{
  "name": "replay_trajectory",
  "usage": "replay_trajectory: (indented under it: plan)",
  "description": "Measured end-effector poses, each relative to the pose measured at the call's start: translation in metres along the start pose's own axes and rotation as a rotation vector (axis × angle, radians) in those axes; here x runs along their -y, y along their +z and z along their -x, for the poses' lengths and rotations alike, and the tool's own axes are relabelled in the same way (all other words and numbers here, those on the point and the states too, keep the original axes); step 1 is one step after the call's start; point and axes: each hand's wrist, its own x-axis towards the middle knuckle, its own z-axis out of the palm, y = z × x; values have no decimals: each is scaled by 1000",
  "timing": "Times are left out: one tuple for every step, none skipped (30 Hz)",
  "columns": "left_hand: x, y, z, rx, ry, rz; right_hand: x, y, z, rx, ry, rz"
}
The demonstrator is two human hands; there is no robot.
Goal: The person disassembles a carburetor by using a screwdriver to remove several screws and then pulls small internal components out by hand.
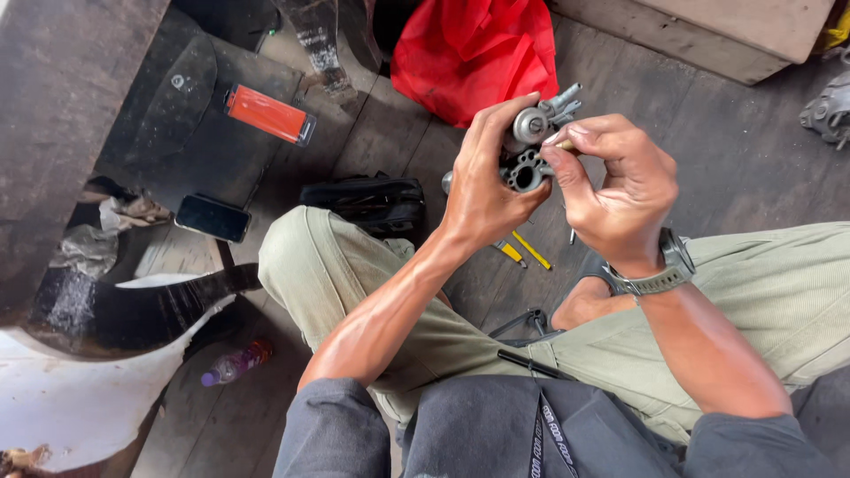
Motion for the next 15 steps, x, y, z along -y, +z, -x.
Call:
replay_trajectory:
  plan:
    - [2,1,3,-7,-6,-1,1,2,2,8,1,-4]
    - [5,1,1,-15,-2,-11,0,5,0,1,-15,34]
    - [7,1,-1,-22,2,-21,-1,7,-3,-7,-31,72]
    - [12,3,2,-37,8,-25,-7,6,-1,-1,-44,66]
    - [16,7,3,-54,-46,-45,-14,5,1,-5,-16,34]
    - [21,10,5,-66,-99,-63,-21,4,3,-14,14,5]
    - [22,10,2,-76,-92,-64,-21,6,1,-10,2,3]
    - [22,12,3,-59,-114,-89,-19,7,2,-8,30,-9]
    - [23,13,4,-41,-137,-114,-18,9,3,-6,58,-20]
    - [25,14,5,-51,-138,-110,-18,9,3,4,53,-20]
    - [27,16,6,-42,-161,-114,-19,9,4,4,46,12]
    - [29,17,6,-36,-184,-117,-20,10,4,5,37,44]
    - [29,18,7,-48,-184,-113,-17,12,3,16,30,44]
    - [29,19,7,-38,-194,-121,-15,13,3,4,8,87]
    - [29,21,7,-29,-203,-129,-14,14,3,-7,-15,129]
